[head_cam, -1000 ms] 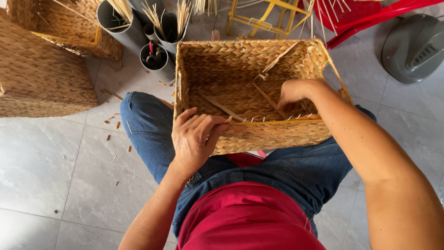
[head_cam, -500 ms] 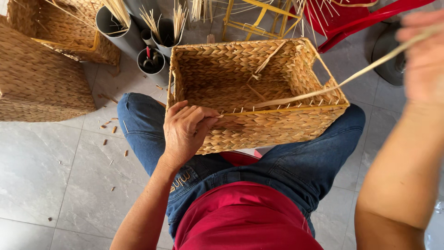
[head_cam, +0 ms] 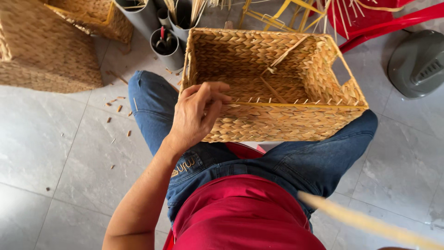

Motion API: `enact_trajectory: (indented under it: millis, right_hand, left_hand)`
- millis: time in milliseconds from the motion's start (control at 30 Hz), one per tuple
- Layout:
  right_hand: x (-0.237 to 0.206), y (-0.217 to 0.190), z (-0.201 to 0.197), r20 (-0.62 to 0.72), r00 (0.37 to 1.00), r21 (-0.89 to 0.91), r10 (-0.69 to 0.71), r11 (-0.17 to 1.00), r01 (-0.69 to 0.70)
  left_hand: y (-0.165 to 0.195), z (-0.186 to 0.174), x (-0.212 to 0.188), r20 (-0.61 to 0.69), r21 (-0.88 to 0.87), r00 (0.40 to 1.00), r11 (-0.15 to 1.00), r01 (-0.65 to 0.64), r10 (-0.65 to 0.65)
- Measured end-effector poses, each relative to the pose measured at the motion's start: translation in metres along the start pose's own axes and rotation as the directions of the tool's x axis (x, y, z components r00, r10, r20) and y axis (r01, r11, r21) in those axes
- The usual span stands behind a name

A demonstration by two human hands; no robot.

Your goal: The person sits on the floor with a woven basket on their lap and weaves thin palm strips along the basket's rim, tucking and tightening each strip by hand. They pull long strips through the woven edge and press the new weave into place, working around the rim.

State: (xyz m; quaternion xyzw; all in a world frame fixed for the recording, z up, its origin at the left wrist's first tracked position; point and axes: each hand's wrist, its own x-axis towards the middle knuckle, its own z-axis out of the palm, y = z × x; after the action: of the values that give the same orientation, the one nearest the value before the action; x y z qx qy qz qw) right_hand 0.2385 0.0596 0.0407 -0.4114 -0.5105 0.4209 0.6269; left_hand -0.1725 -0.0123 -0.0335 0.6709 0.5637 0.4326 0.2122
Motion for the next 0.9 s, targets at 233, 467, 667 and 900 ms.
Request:
enact_trajectory:
  millis: [233,467,667,900]
  right_hand:
    - [-0.037,-0.027,0.041,-0.062,0.995,-0.274,0.084,0.957,-0.098]
    - [-0.058,0.034,0.134,0.288,0.873,-0.341,0.393,0.894,-0.290]
    - [-0.052,0.087,0.146,0.457,0.859,-0.471,0.232,0.882,0.013]
    - [-0.052,0.077,0.160,0.521,0.840,-0.545,0.154,0.817,0.188]
  left_hand:
    - [0.002,0.013,0.009,-0.020,0.111,0.996,0.990,0.086,-0.084]
    - [-0.001,0.002,0.010,0.049,0.050,0.998,0.998,0.035,-0.038]
    - [0.000,-0.003,0.012,0.069,-0.010,0.998,1.000,0.003,-0.002]
    - [0.003,-0.002,0.011,0.080,-0.030,0.996,0.999,0.038,-0.035]
